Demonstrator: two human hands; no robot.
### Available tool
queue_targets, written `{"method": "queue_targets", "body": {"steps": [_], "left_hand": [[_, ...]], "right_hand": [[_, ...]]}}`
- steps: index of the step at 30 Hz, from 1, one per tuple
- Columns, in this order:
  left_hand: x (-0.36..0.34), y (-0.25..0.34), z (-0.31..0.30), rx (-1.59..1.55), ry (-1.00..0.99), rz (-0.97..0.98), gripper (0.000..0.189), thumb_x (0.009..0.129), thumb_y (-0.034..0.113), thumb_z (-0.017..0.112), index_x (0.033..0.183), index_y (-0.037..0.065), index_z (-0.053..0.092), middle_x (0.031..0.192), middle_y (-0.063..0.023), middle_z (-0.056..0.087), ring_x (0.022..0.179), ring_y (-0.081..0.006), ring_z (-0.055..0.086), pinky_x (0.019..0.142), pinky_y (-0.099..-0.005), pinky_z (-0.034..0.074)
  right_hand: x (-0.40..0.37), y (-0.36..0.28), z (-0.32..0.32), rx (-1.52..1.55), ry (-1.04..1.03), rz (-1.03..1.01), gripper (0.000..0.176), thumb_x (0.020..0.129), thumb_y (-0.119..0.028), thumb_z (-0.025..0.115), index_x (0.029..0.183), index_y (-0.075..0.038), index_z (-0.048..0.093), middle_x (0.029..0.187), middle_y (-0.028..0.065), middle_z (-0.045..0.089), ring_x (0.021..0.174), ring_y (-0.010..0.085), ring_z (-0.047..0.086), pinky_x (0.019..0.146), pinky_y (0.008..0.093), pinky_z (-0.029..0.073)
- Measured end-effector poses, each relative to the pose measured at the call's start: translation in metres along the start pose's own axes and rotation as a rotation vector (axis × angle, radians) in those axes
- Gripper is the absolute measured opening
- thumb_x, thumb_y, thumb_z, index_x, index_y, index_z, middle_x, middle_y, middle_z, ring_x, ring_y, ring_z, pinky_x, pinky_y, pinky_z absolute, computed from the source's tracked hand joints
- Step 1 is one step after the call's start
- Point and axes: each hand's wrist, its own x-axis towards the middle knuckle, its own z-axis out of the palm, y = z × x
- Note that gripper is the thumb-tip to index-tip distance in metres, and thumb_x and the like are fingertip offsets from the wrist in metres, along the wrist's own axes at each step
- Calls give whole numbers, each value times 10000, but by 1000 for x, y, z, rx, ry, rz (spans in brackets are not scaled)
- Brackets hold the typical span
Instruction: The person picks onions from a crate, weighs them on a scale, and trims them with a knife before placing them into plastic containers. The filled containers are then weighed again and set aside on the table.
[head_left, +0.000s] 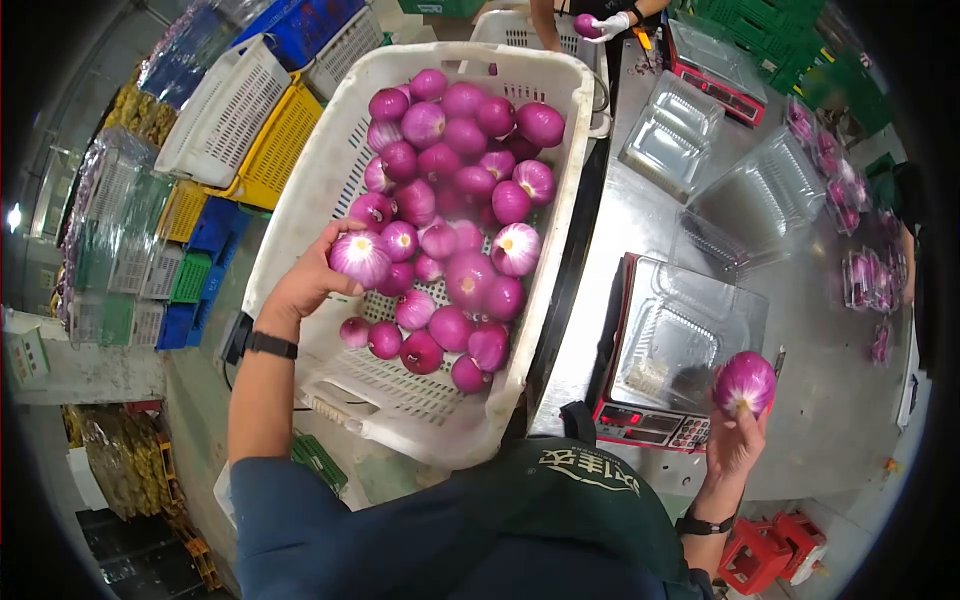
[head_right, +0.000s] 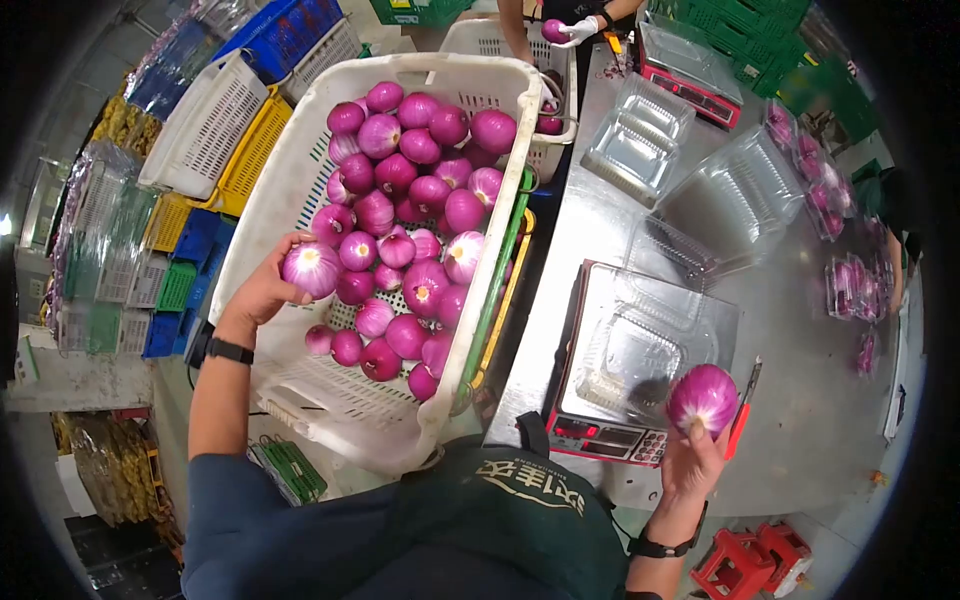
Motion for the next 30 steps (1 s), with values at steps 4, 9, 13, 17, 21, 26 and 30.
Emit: {"method": "queue_targets", "body": {"steps": [4, 9, 13, 17, 21, 26, 30], "left_hand": [[-41, 42, 65, -229, -9, 285, 993, 560, 69, 917, 1453, 106, 484, 1363, -109, 559, 1235, -256, 602, 1042, -383, 534], [-81, 68, 176, -509, -111, 406, 984, 609, 128, 951, 1455, 63, 453, 1367, -171, 569, 1225, -309, 637, 1049, -459, 559], [-100, 72, 281, -281, -56, 419, 968, 599, 168, 989, 1428, 85, 497, 1339, -113, 565, 1205, -265, 621, 1013, -386, 558], [-84, 61, 356, 311, -26, 683, 890, 624, 189, 983, 1395, 78, 553, 1262, -84, 589, 1184, -229, 596, 1042, -365, 493], [-51, 48, 405, 460, 59, 783, 813, 600, 204, 959, 1317, 56, 607, 1195, -130, 608, 1138, -307, 600, 1005, -395, 498], [-22, 32, 422, 773, 110, 781, 773, 575, 250, 912, 1267, 55, 627, 1148, -145, 635, 1077, -370, 556, 994, -450, 457], [-13, 11, 426, 826, 117, 813, 755, 595, 250, 890, 1274, 61, 618, 1160, -145, 631, 1104, -365, 539, 1008, -462, 437]], "right_hand": [[2, -7, 17, -56, -156, 0, 931, 729, -64, 791, 1564, -45, 380, 1373, 164, 582, 1247, 351, 620, 1052, 476, 524], [7, -19, 16, -230, -151, -13, 967, 678, 3, 834, 1541, -51, 400, 1351, 118, 573, 1218, 248, 613, 1080, 376, 491], [16, -19, 1, -441, -201, -133, 920, 697, -56, 887, 1488, -60, 419, 1345, 110, 554, 1201, 213, 611, 1059, 346, 488], [19, -24, -8, -676, -175, -253, 913, 666, -159, 919, 1446, -38, 460, 1333, 141, 559, 1204, 237, 607, 1045, 355, 490], [19, -29, -9, -969, -142, -473, 864, 658, -233, 912, 1386, -23, 497, 1291, 177, 561, 1200, 329, 601, 1032, 414, 499], [33, -19, -15, -1161, -151, -648, 840, 635, -326, 905, 1338, -53, 535, 1262, 173, 579, 1210, 362, 567, 1050, 472, 424], [38, -3, -12, -1330, -120, -696, 847, 617, -377, 925, 1314, -70, 555, 1230, 148, 588, 1242, 350, 499, 1045, 488, 341]]}}
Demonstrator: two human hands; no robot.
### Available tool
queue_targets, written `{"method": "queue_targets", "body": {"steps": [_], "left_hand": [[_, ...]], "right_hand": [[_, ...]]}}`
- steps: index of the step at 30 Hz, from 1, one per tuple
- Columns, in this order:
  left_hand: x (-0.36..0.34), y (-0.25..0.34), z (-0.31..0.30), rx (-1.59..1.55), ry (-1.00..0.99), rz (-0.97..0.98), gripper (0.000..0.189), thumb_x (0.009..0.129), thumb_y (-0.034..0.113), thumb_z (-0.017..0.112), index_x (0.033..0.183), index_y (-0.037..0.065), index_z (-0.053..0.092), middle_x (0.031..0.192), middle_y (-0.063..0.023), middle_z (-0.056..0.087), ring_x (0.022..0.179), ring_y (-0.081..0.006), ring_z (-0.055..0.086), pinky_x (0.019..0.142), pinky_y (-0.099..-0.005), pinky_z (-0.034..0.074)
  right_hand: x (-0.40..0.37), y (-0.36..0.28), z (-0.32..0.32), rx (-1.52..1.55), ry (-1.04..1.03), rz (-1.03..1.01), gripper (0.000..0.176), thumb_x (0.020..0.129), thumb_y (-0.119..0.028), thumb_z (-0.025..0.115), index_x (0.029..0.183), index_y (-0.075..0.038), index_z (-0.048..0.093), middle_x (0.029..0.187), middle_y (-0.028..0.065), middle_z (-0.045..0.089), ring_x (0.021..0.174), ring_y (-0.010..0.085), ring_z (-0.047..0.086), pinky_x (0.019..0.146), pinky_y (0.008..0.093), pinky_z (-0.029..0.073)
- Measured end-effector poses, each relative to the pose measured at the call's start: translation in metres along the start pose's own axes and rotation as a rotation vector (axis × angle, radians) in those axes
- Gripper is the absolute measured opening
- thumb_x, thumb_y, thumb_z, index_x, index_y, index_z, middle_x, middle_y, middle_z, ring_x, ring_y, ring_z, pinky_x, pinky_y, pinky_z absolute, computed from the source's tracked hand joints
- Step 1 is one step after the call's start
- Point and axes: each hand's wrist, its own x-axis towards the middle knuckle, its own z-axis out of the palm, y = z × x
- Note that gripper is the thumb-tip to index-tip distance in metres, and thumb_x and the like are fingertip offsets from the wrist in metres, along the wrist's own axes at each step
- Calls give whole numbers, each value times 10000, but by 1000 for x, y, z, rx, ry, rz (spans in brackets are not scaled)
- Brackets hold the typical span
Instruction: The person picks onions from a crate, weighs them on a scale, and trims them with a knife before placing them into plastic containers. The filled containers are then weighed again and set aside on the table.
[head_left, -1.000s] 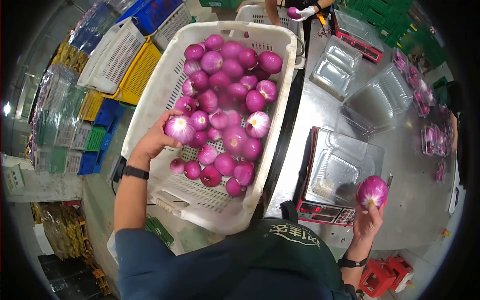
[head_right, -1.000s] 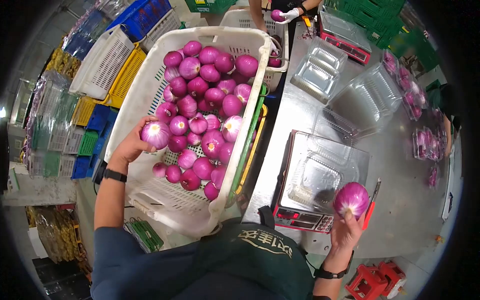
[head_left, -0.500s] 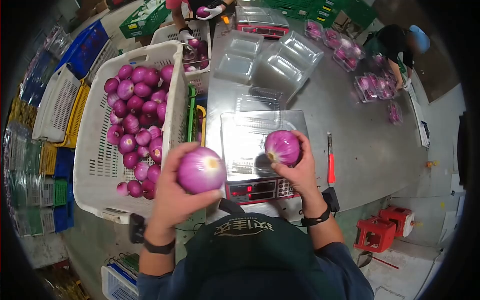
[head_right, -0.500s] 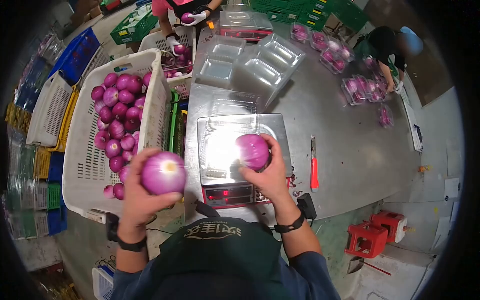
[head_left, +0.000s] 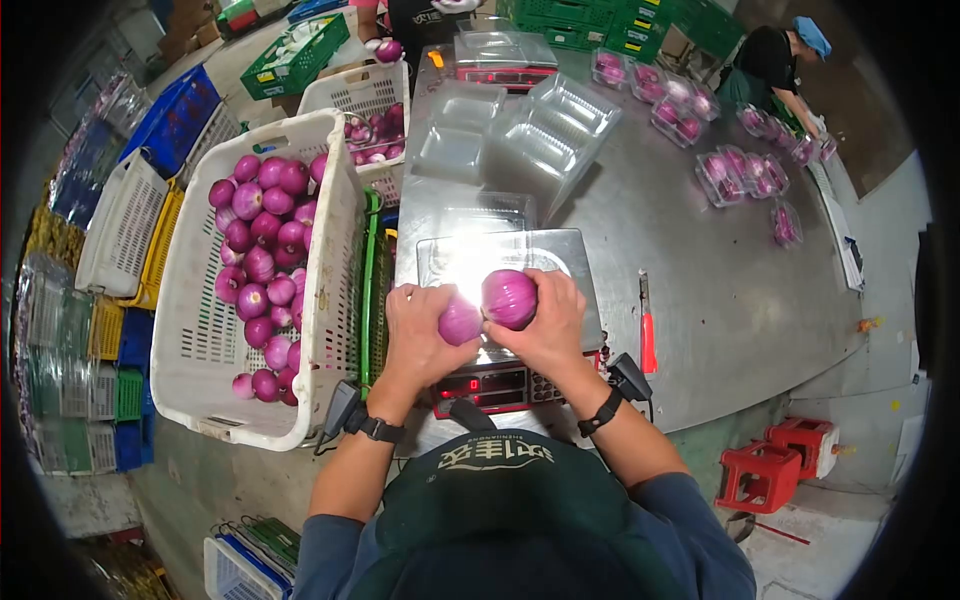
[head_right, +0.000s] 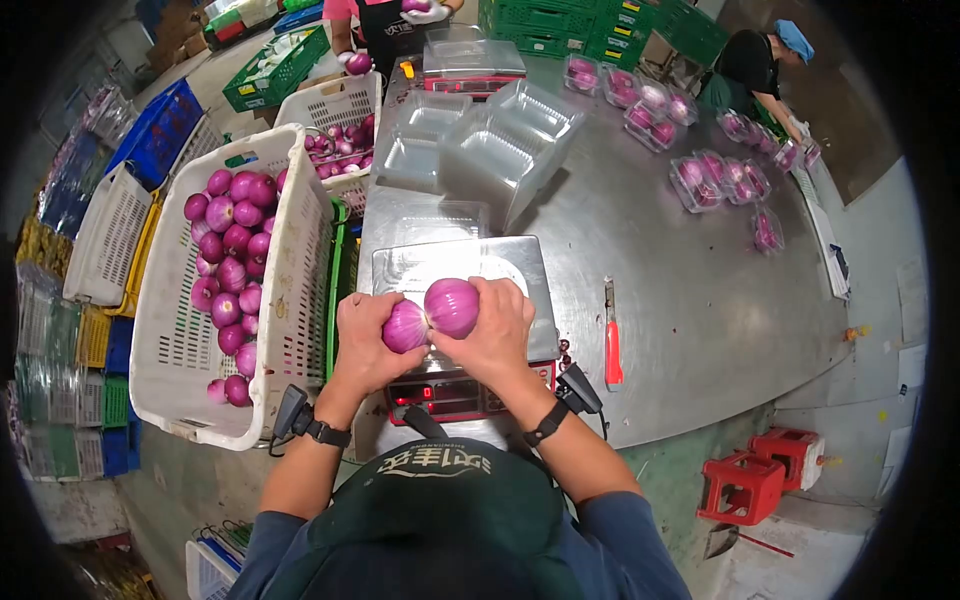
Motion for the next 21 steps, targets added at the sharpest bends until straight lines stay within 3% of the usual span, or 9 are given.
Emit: {"method": "queue_targets", "body": {"steps": [8, 10, 12, 14, 15, 16, 18, 19, 21], "left_hand": [[-16, -2, 12, -193, 86, -61, 765, 649, 225, 848, 1329, 57, 540, 1339, -182, 550, 1235, -392, 500, 1083, -472, 394], [-22, -1, 9, -194, 120, -72, 793, 674, 214, 863, 1373, 60, 521, 1352, -170, 537, 1234, -373, 505, 1073, -463, 419], [-31, -3, 6, -192, 159, -84, 821, 700, 203, 878, 1417, 62, 503, 1364, -157, 524, 1233, -353, 511, 1064, -454, 444], [-46, -5, 2, -355, 158, -325, 853, 739, 195, 876, 1466, 50, 454, 1367, -147, 501, 1238, -303, 519, 1045, -435, 469], [-54, -3, -1, -450, 147, -451, 789, 782, 188, 865, 1437, 18, 459, 1342, -158, 508, 1154, -247, 555, 914, -363, 519], [-62, -5, 1, -452, 145, -448, 789, 782, 188, 865, 1437, 18, 459, 1342, -158, 508, 1154, -247, 555, 914, -363, 519], [-77, -12, 8, -845, 138, -727, 706, 828, 150, 841, 1403, -6, 461, 1285, -121, 534, 1000, -167, 593, 756, -279, 531], [-83, -14, 8, -997, 89, -786, 575, 875, 77, 789, 1349, -8, 475, 1221, -114, 582, 894, -138, 622, 673, -239, 533], [-83, -3, 0, -1167, 69, -849, 541, 892, 77, 765, 1341, -1, 474, 1186, -117, 592, 865, -159, 637, 679, -276, 547]], "right_hand": [[-6, 2, -6, -67, -83, -32, 746, 699, -410, 905, 1278, -46, 606, 1283, 158, 553, 1222, 345, 500, 1016, 494, 369], [-8, 19, 6, 248, -1, 100, 732, 763, -402, 882, 1311, -17, 588, 1284, 171, 550, 1189, 353, 517, 1001, 474, 428], [-1, 32, 6, 265, 42, 111, 665, 842, -400, 833, 1306, 14, 596, 1237, 180, 578, 1124, 335, 572, 967, 421, 485], [12, 41, 3, 386, -32, 373, 604, 888, -402, 793, 1281, 24, 626, 1176, 180, 616, 1044, 299, 623, 915, 385, 509], [20, 47, 10, 417, -6, 423, 588, 913, -386, 771, 1292, 43, 637, 1101, 153, 643, 946, 239, 645, 861, 347, 522], [29, 51, 13, 415, -3, 425, 588, 913, -386, 771, 1292, 43, 637, 1101, 153, 643, 946, 239, 645, 861, 347, 522], [53, 47, 16, 750, -108, 716, 656, 906, -360, 773, 1374, 59, 585, 1067, 111, 645, 915, 193, 635, 809, 332, 524], [65, 43, 15, 819, -140, 822, 712, 859, -241, 805, 1432, 76, 527, 1051, 85, 642, 900, 164, 632, 765, 316, 524], [78, 48, 15, 862, -149, 808, 715, 823, -159, 792, 1445, 62, 518, 1050, 86, 642, 906, 171, 633, 770, 313, 529]]}}
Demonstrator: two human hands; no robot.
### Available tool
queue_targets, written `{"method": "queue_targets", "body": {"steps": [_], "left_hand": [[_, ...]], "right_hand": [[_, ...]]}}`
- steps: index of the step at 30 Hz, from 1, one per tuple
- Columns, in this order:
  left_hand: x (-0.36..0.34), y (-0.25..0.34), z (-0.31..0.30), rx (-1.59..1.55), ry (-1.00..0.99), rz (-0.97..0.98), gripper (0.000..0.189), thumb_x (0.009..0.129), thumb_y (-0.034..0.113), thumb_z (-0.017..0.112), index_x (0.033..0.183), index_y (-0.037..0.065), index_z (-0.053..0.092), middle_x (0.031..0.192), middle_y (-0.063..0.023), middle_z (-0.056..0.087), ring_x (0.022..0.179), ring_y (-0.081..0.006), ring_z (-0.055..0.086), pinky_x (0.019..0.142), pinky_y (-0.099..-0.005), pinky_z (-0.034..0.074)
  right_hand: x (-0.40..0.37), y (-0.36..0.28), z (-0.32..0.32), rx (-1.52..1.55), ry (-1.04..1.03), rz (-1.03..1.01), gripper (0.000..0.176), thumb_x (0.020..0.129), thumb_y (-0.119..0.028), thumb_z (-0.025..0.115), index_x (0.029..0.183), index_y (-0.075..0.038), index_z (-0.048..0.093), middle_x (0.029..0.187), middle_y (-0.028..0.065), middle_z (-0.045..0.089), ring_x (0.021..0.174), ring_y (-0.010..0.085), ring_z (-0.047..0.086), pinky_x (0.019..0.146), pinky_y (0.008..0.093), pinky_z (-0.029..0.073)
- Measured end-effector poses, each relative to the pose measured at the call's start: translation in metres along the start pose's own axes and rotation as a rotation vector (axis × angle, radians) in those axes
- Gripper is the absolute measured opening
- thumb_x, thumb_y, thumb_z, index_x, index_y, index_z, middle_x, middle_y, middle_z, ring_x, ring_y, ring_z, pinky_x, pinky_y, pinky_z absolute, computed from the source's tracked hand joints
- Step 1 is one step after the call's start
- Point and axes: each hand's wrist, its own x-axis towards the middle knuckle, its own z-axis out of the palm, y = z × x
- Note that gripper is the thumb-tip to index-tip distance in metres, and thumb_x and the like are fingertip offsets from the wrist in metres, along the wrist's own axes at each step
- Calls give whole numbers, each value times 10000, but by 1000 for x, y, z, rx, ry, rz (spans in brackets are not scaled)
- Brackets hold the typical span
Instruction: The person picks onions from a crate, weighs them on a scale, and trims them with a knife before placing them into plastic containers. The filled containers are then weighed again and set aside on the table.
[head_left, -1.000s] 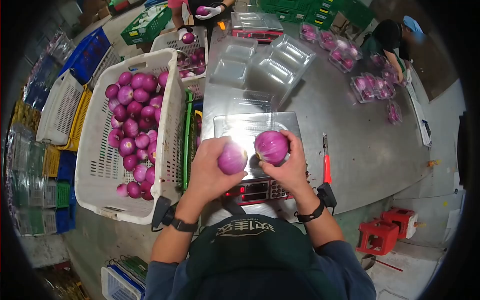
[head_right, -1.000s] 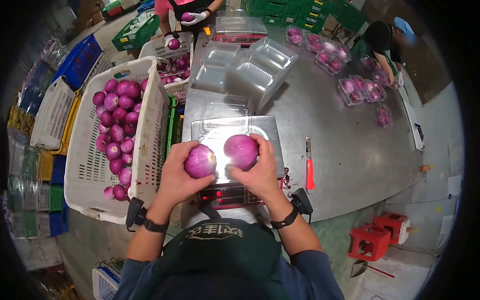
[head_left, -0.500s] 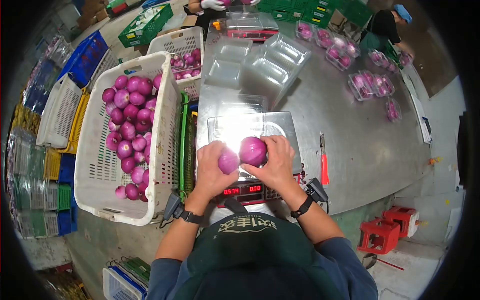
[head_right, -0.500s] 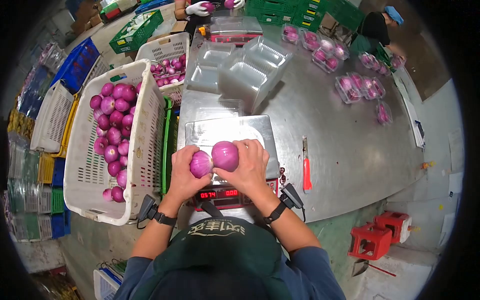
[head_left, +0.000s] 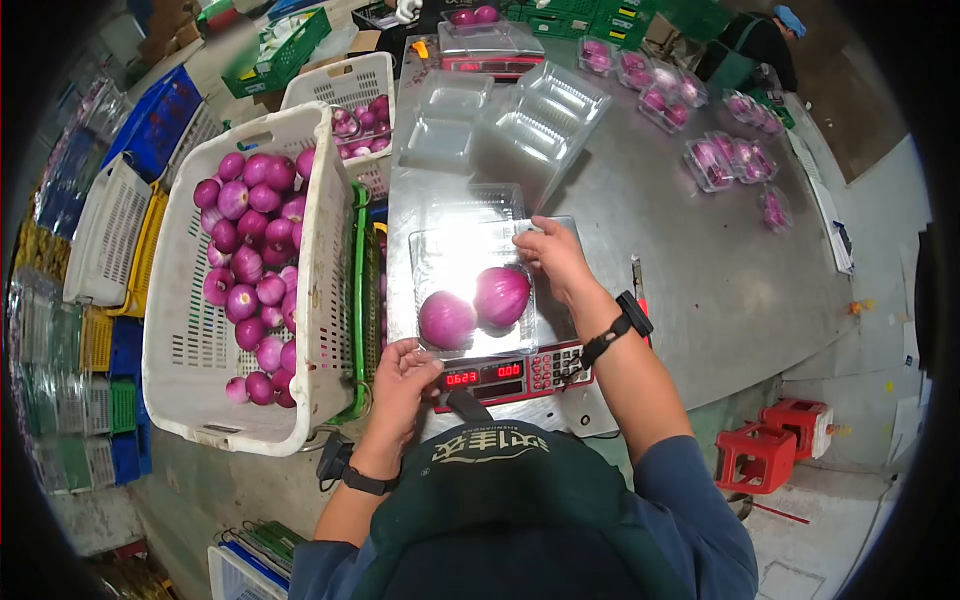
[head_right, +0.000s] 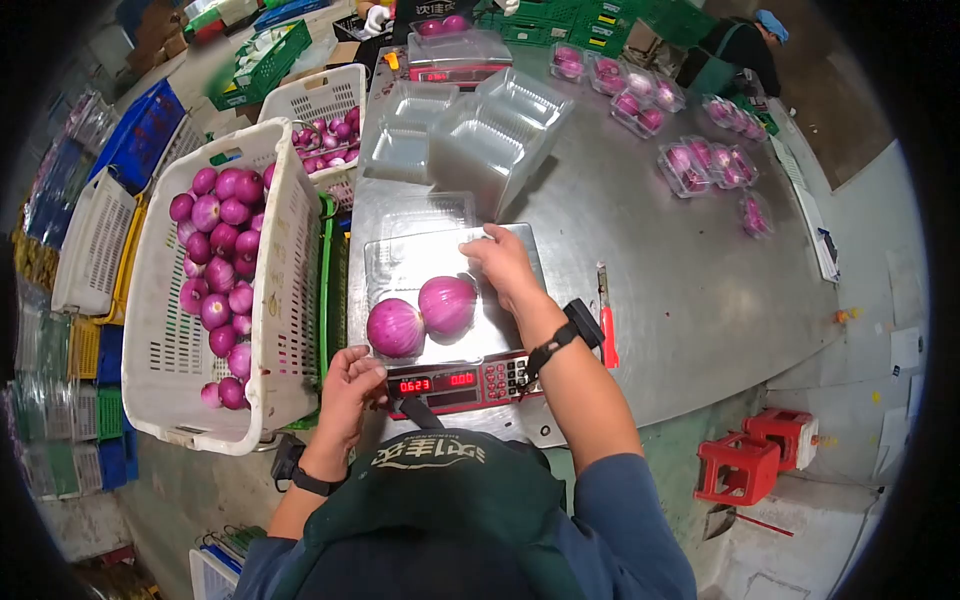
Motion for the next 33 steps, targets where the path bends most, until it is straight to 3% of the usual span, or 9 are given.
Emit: {"method": "queue_targets", "body": {"steps": [3, 7, 9, 13, 17, 21, 24, 29, 33], "left_hand": [[-8, 8, 4, -247, -46, -92, 445, 922, 66, 712, 1303, 3, 491, 1116, -139, 625, 864, -198, 672, 692, -329, 573], [-12, 13, 0, -329, -46, -92, 264, 957, 86, 666, 1183, 23, 544, 1023, -122, 648, 862, -205, 688, 676, -322, 567], [-12, 13, 2, -351, -57, -102, 193, 968, 95, 651, 1126, 29, 562, 970, -114, 656, 837, -207, 691, 651, -312, 560], [6, -6, 0, -283, 41, -104, 65, 939, 20, 617, 936, 5, 554, 832, -125, 629, 684, -212, 670, 504, -271, 488], [12, -6, 10, -149, 18, -27, 119, 953, 41, 592, 861, 57, 518, 788, -117, 629, 635, -192, 632, 474, -278, 462], [21, -7, 31, -25, -8, 23, 77, 943, 16, 565, 904, 55, 512, 797, -111, 630, 593, -167, 610, 448, -261, 466], [27, -8, 47, 7, -43, 14, 66, 929, -1, 559, 935, 50, 517, 804, -108, 633, 584, -159, 602, 450, -258, 473], [31, -8, 90, 93, -144, -79, 71, 918, 4, 585, 947, 46, 535, 804, -111, 648, 587, -158, 598, 461, -263, 485], [35, -11, 140, 204, -243, -100, 75, 910, 5, 589, 935, 52, 535, 792, -112, 649, 579, -158, 594, 465, -276, 492]], "right_hand": [[2, -3, -7, 60, -68, -9, 767, 752, 7, 767, 1471, 33, 501, 1048, 88, 642, 918, 184, 636, 782, 306, 539], [-72, -3, -48, -935, -241, -1054, 866, 756, -43, 684, 1576, -110, 416, 984, 83, 649, 818, 176, 675, 779, 294, 552], [-115, -5, -51, -763, -498, -401, 935, 743, -83, 710, 1610, -136, 363, 921, 97, 656, 813, 186, 689, 763, 317, 556], [-113, 50, -43, -91, -260, -56, 725, 852, -28, 651, 1535, 1, 411, 829, 124, 701, 655, 180, 683, 641, 329, 564], [-108, 69, -51, -127, -279, 15, 459, 914, -15, 683, 1332, 58, 508, 742, 42, 653, 565, 110, 597, 502, 272, 471], [-107, 71, -68, -154, -238, -12, 474, 904, -20, 682, 1334, 68, 503, 740, 47, 640, 580, 113, 592, 519, 285, 485], [-104, 71, -100, -131, -296, -29, 558, 902, -73, 735, 1376, 79, 481, 812, 67, 678, 665, 130, 639, 576, 287, 522], [-97, 62, -148, -211, -61, 5, 1033, 812, -572, 840, 1491, 82, 416, 1190, 183, 685, 958, 207, 680, 729, 290, 542], [-99, 40, -167, 33, -212, 96, 1049, 844, -538, 791, 1609, -56, 258, 1302, 170, 641, 999, 235, 671, 671, 303, 541]]}}
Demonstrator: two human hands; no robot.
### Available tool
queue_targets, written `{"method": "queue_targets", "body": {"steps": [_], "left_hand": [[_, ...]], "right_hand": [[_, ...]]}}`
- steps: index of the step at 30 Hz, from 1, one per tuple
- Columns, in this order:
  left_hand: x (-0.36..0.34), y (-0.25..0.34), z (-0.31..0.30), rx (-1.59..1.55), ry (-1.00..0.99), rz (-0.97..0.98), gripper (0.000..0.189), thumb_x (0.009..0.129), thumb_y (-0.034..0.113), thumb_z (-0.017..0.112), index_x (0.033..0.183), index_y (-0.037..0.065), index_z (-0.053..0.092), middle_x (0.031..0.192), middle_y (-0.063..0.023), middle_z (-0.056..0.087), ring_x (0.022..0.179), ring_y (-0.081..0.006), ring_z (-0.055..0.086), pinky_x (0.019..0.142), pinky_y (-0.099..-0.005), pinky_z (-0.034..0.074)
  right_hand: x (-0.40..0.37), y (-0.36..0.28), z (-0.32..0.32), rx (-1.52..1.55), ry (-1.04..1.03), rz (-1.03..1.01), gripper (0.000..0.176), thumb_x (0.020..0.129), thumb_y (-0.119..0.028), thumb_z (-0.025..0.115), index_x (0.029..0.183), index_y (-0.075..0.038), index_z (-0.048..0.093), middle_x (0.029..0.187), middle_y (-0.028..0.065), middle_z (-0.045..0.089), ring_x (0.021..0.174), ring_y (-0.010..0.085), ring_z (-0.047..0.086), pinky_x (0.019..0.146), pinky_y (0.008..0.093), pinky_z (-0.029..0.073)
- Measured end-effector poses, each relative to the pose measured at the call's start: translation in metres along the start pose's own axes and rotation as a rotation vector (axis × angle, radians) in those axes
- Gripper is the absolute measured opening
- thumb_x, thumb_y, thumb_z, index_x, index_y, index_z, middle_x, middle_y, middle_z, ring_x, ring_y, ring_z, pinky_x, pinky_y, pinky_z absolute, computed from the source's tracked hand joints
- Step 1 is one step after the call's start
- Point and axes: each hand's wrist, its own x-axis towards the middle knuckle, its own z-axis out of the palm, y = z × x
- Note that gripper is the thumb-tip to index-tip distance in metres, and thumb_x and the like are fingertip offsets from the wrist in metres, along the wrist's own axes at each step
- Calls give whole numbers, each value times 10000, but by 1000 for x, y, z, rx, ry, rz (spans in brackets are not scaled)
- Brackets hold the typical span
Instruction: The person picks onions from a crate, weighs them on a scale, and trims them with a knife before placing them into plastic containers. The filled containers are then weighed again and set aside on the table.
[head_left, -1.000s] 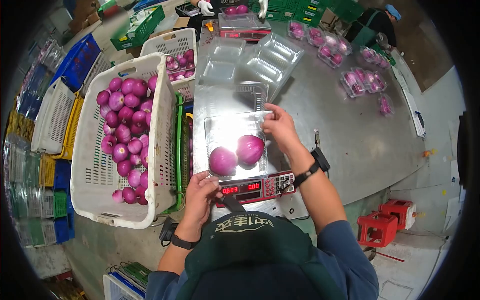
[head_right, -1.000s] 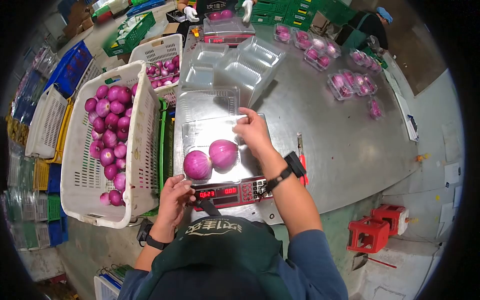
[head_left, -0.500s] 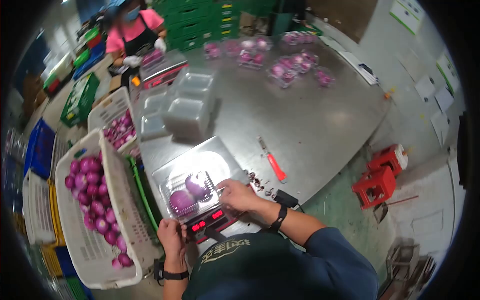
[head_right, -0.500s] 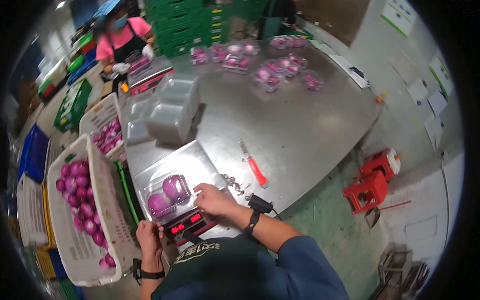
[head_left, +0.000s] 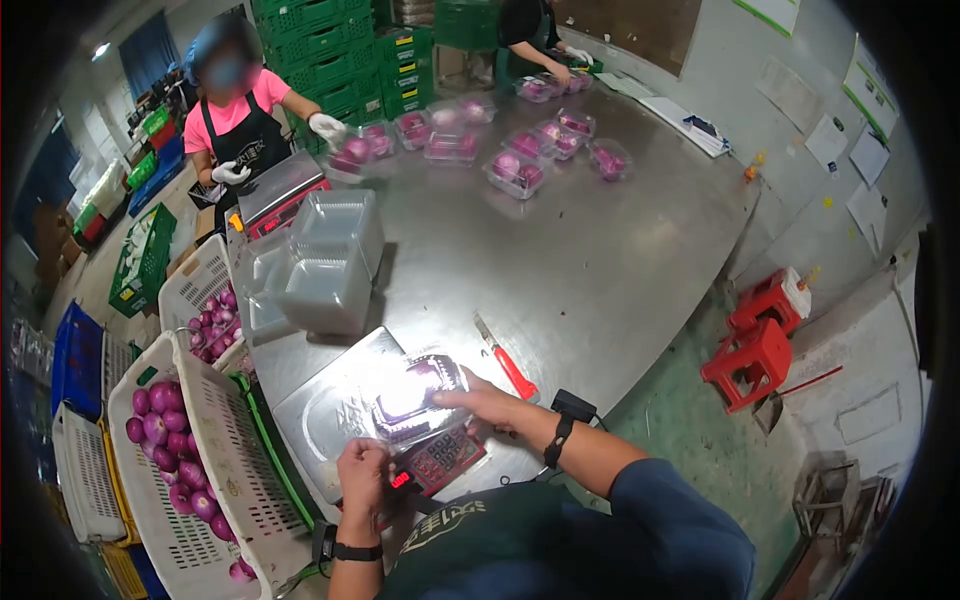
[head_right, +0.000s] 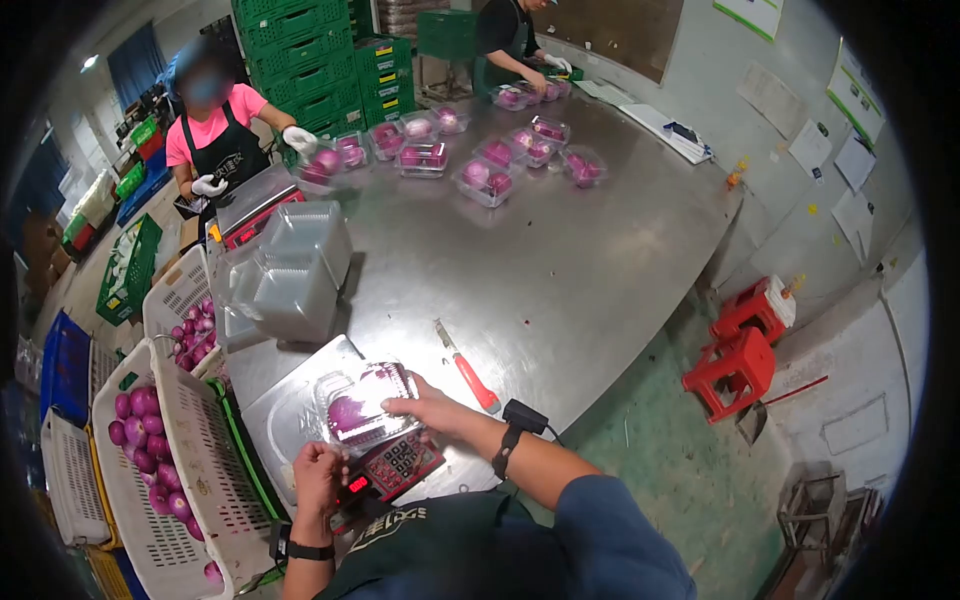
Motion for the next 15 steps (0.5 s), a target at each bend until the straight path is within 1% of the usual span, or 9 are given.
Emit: {"method": "queue_targets", "body": {"steps": [1, 2, 5, 7, 8, 9, 11, 13, 15], "left_hand": [[4, 0, 10, -5, -19, -12, 80, 932, 42, 636, 984, 43, 574, 800, -77, 646, 609, -134, 590, 511, -272, 506], [5, 1, 21, -7, -11, -6, 80, 932, 42, 636, 984, 43, 574, 800, -77, 646, 609, -134, 590, 511, -272, 506], [8, 5, 47, 49, -120, 54, 229, 943, 115, 760, 1093, -7, 638, 846, -23, 660, 678, -91, 599, 605, -242, 505], [2, 9, 44, 73, -116, 70, 240, 940, 106, 763, 1107, -15, 641, 868, -23, 666, 715, -89, 611, 626, -241, 512], [-2, 10, 41, 108, -143, 71, 251, 938, 98, 765, 1121, -24, 643, 889, -22, 672, 751, -87, 623, 647, -239, 518], [-5, 10, 31, 90, -146, 59, 258, 939, 97, 768, 1136, -25, 653, 928, -30, 685, 783, -91, 640, 676, -240, 532], [-18, 21, 16, 72, -56, 70, 244, 937, 90, 769, 1127, -16, 658, 931, -30, 686, 781, -91, 640, 682, -238, 532], [-31, 35, -1, 36, 59, 93, 218, 926, 71, 777, 1108, 12, 674, 928, -17, 679, 770, -83, 632, 678, -229, 525], [-43, 45, -23, 6, 156, 147, 200, 919, 54, 775, 1090, 26, 677, 910, -7, 670, 740, -81, 621, 651, -232, 520]], "right_hand": [[22, 30, -13, 145, 12, 2, 970, 890, -466, 750, 1623, -118, 220, 1261, 143, 659, 943, 197, 678, 604, 279, 523], [11, 15, -17, 203, 95, 36, 818, 923, -431, 713, 1566, -92, 339, 1194, 120, 674, 882, 154, 676, 534, 263, 493], [28, 32, -64, 457, 26, -16, 521, 950, -393, 643, 1350, -69, 560, 1074, 122, 669, 670, 154, 645, 441, 270, 467], [31, 35, -94, 572, 356, 113, 512, 934, -447, 618, 1310, -103, 570, 990, 153, 668, 551, 172, 569, 407, 290, 453], [47, 51, -126, 652, 363, 115, 536, 914, -495, 635, 1298, -127, 569, 927, 142, 657, 507, 184, 556, 396, 295, 440], [59, 66, -167, 579, 408, 150, 647, 907, -548, 652, 1384, -134, 515, 903, 172, 665, 628, 264, 637, 514, 372, 568], [75, 41, -216, 645, 578, -54, 638, 923, -562, 645, 1379, -134, 521, 903, 164, 661, 609, 241, 617, 528, 373, 571], [104, 28, -284, 596, 746, 5, 629, 928, -560, 656, 1374, -128, 554, 969, 120, 666, 645, 213, 613, 558, 354, 559], [127, -3, -313, 110, 985, -107, 575, 929, -461, 696, 1355, -85, 605, 970, 87, 662, 730, 197, 639, 569, 326, 529]]}}
